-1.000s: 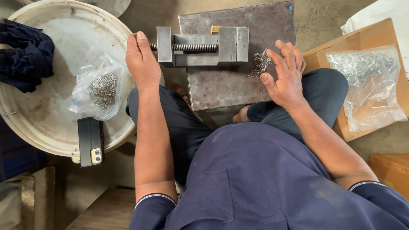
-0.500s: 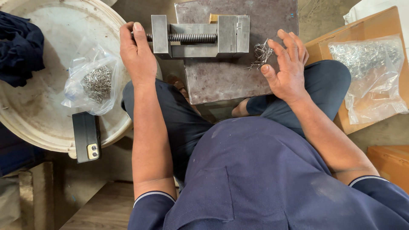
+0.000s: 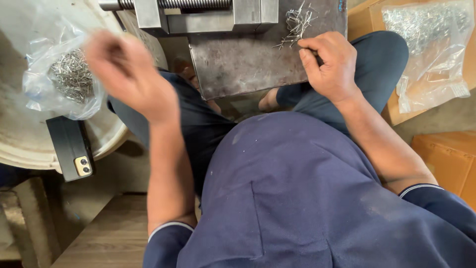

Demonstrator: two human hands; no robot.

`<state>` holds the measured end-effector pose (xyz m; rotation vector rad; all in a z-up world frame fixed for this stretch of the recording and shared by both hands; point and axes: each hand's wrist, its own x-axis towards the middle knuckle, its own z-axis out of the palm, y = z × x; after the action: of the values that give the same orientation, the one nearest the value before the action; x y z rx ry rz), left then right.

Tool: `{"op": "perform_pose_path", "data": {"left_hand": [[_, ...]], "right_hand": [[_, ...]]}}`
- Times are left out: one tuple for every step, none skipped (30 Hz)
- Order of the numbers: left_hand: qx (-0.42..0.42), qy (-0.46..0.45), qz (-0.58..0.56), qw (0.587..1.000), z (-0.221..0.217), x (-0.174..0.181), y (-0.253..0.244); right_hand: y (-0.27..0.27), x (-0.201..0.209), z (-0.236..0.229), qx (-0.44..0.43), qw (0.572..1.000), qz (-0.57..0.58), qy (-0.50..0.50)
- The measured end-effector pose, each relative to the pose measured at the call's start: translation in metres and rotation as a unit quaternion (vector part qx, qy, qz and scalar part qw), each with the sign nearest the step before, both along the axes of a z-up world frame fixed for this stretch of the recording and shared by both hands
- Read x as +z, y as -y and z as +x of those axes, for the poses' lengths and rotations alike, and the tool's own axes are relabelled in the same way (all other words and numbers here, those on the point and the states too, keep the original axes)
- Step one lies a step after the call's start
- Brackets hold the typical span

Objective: The person sits on the floor and assembles small metal pins by hand. They pick up individual pins from a plastic bag and place them into a metal jig clamped to a small table. The person occasionally uses a wooden block to press the pins into the jig and adjusts the clamp mechanism.

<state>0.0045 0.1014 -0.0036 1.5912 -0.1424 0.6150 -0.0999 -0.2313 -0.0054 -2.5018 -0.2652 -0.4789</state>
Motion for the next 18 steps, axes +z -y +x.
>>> {"op": "perform_pose_path", "data": {"left_hand": [[-0.032, 0.000, 0.037, 0.999, -0.016, 0.003, 0.011], [-0.064, 0.001, 0.075, 0.995, -0.031, 0.006, 0.021], [-0.108, 0.003, 0.140, 0.984, -0.040, 0.008, 0.032], [-0.172, -0.090, 0.088, 0.977, -0.045, 0.008, 0.045], [-0.236, -0.181, 0.034, 0.954, -0.047, 0.009, 0.054], [-0.266, -0.194, 0.068, 0.942, -0.047, 0.009, 0.062], [-0.295, -0.206, 0.103, 0.927, -0.044, 0.010, 0.068], [-0.324, -0.218, 0.137, 0.910, -0.039, 0.010, 0.073], [-0.323, -0.211, 0.168, 0.907, -0.036, 0.010, 0.080], [-0.321, -0.204, 0.200, 0.903, -0.034, 0.010, 0.084], [-0.319, -0.197, 0.231, 0.898, -0.031, 0.010, 0.088], [-0.305, -0.172, 0.251, 0.903, -0.030, 0.009, 0.092], [-0.292, -0.147, 0.270, 0.906, -0.029, 0.009, 0.096], [-0.278, -0.122, 0.288, 0.908, -0.029, 0.007, 0.099], [-0.276, -0.124, 0.304, 0.903, -0.029, 0.007, 0.101], [-0.274, -0.127, 0.320, 0.898, -0.029, 0.006, 0.103], [-0.272, -0.130, 0.335, 0.893, -0.029, 0.005, 0.104], [-0.274, -0.139, 0.335, 0.891, -0.028, 0.005, 0.105]], "right_hand": [[-0.002, 0.004, 0.001, 0.003, 1.000, -0.004, -0.007], [-0.004, 0.007, 0.002, 0.007, 1.000, -0.007, -0.015], [-0.007, 0.010, 0.006, 0.013, 1.000, -0.010, -0.022], [-0.009, 0.012, 0.010, 0.012, 0.999, -0.014, -0.034], [-0.012, 0.014, 0.014, 0.012, 0.999, -0.017, -0.047], [-0.014, 0.016, 0.015, 0.012, 0.998, -0.021, -0.061], [-0.016, 0.016, 0.018, 0.020, 0.997, -0.039, -0.057], [-0.018, 0.016, 0.021, 0.027, 0.997, -0.057, -0.053], [-0.018, 0.017, 0.023, 0.035, 0.995, -0.075, -0.050], [-0.018, 0.017, 0.026, 0.043, 0.995, -0.080, -0.048], [-0.018, 0.016, 0.030, 0.051, 0.994, -0.086, -0.046], [-0.017, 0.016, 0.033, 0.059, 0.993, -0.092, -0.044], [-0.016, 0.016, 0.035, 0.055, 0.993, -0.081, -0.069], [-0.015, 0.017, 0.036, 0.051, 0.992, -0.071, -0.093], [-0.015, 0.017, 0.038, 0.048, 0.990, -0.061, -0.118], [-0.015, 0.017, 0.038, 0.052, 0.990, -0.071, -0.106], [-0.015, 0.017, 0.037, 0.057, 0.990, -0.081, -0.095], [-0.016, 0.017, 0.036, 0.062, 0.990, -0.091, -0.084]]}}
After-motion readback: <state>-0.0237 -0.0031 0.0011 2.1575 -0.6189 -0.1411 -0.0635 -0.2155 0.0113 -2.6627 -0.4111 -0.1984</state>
